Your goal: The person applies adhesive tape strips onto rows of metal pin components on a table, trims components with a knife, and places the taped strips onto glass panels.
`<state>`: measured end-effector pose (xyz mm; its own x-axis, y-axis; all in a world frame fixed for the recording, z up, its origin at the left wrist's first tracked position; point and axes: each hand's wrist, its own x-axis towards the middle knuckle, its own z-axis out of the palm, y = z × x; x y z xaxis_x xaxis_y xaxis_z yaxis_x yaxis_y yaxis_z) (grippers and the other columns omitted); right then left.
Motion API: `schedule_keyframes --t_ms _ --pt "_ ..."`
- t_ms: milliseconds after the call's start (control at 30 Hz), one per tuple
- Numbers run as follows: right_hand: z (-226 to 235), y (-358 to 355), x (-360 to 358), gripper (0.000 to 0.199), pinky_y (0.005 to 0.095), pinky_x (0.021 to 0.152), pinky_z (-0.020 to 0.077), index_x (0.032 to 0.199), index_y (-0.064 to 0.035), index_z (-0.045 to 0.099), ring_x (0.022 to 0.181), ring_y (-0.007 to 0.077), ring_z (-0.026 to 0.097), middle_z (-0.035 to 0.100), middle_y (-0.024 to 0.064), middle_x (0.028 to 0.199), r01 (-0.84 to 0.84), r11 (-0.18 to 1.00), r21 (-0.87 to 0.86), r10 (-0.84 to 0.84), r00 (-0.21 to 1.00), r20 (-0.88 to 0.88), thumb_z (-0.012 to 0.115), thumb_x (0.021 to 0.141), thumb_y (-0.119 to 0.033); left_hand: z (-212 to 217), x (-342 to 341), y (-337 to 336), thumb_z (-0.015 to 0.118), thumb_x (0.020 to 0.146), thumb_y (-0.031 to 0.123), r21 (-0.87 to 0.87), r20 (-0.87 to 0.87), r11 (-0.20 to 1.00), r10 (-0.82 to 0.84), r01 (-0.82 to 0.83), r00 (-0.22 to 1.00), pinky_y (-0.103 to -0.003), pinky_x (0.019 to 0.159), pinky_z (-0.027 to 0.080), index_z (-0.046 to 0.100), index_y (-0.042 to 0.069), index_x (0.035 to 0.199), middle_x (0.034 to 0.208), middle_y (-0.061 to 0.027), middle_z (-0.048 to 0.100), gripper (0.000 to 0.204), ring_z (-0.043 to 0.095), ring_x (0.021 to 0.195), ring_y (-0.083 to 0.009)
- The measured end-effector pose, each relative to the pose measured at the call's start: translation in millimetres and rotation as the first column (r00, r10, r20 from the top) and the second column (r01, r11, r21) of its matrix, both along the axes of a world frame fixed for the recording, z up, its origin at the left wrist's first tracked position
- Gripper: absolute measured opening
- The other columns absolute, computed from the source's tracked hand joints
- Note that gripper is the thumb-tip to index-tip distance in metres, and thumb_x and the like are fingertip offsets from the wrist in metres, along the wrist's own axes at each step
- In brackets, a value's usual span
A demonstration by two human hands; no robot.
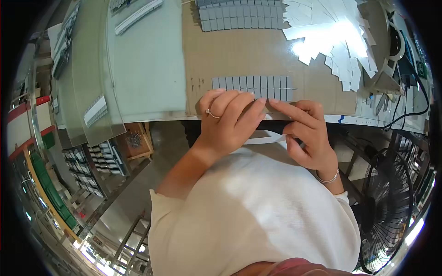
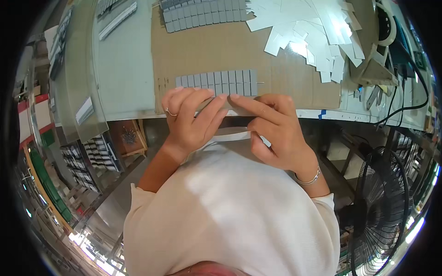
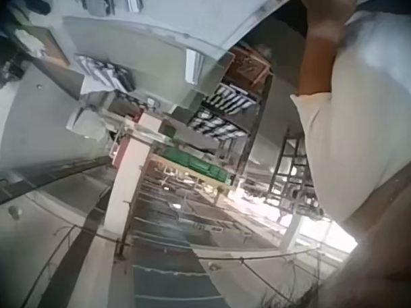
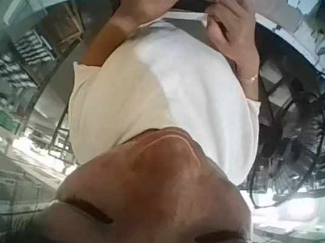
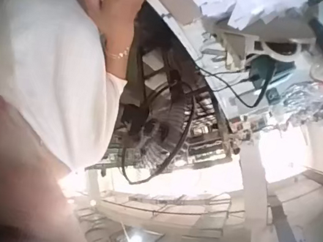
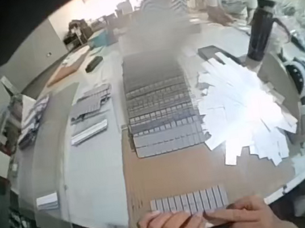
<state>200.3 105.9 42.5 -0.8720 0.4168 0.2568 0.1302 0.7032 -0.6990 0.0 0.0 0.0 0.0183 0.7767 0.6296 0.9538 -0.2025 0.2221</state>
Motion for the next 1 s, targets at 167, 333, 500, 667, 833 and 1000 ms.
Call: schedule_keyframes --t_ms 167,333,500,667,833,1000 --pt "7.1 2.0 2.6 0.012 0.0390 0.082 0.0449 0.076 -0.0021 0.056 0.092 0.0319 0.052 0.060 0.0178 0.132 -0.010 0.998 -0.068 0.003 0.994 -0.106 0.059 0.064 0.000 18.4 -2.6 -14.2 0.065 0.086 0.036 -0.033 0.216 0.992 -0.113 0.123 0.970 -0.040 0.090 0.035 0.071 0.012 0.101 0.105 -0.0008 0.062 0.029 0.054 0.098 -0.0204" --pt "21.6 2.5 9.6 0.016 0.0403 0.082 0.0473 0.085 -0.0003 0.061 0.095 0.0352 0.055 0.063 0.0173 0.123 0.014 0.998 -0.066 -0.018 0.998 -0.063 0.060 0.068 0.002 24.9 -0.2 -34.7 0.073 0.077 0.026 -0.077 0.323 0.983 -0.135 0.168 0.937 -0.037 0.082 0.035 0.068 0.011 0.084 0.094 -0.0011 0.062 0.017 0.056 0.088 -0.0211" --pt "31.7 2.0 4.6 0.039 0.0361 0.074 0.0481 0.103 -0.0024 0.068 0.088 0.0302 0.057 0.064 0.0104 0.098 0.048 0.998 -0.027 -0.048 0.999 -0.011 0.068 0.067 0.010 30.5 -7.8 -35.2 0.074 0.067 0.010 -0.088 0.392 0.980 -0.133 0.181 0.910 -0.037 0.078 0.035 0.064 0.013 0.076 0.090 -0.0010 0.062 0.014 0.054 0.086 -0.0231" --pt "28.0 -2.4 6.8 0.029 0.0265 0.056 0.0435 0.100 -0.0025 0.074 0.065 0.0177 0.057 0.062 0.0077 0.080 0.186 0.961 -0.202 -0.203 0.977 -0.064 0.071 0.074 0.010 34.1 -14.8 -38.0 0.077 0.070 0.016 -0.088 0.372 0.986 -0.096 0.138 0.923 -0.037 0.080 0.036 0.066 0.014 0.084 0.093 0.0005 0.063 0.018 0.056 0.088 -0.0216" --pt "35.3 15.7 6.5 0.015 0.0199 0.054 0.0424 0.102 0.0022 0.073 0.064 0.0082 0.056 0.066 0.0039 0.078 0.324 0.780 -0.535 -0.410 0.911 -0.046 0.067 0.088 -0.001 16.8 -43.1 -36.1 0.073 0.075 0.009 -0.021 0.148 0.996 0.084 -0.081 0.986 -0.039 0.088 0.039 0.065 0.011 0.099 0.111 -0.0040 0.065 0.025 0.058 0.101 -0.0266" --pt "17.4 29.8 -14.7 0.016 0.0168 0.053 0.0428 0.104 -0.0018 0.074 0.064 0.0034 0.055 0.066 0.0000 0.075 0.402 0.637 -0.658 -0.429 0.894 0.130 0.066 0.094 -0.011 7.5 -52.1 -32.9 0.074 0.076 0.013 -0.044 0.076 0.993 0.109 -0.106 0.991 -0.039 0.090 0.037 0.065 0.015 0.097 0.113 0.0006 0.065 0.024 0.059 0.106 -0.0197"
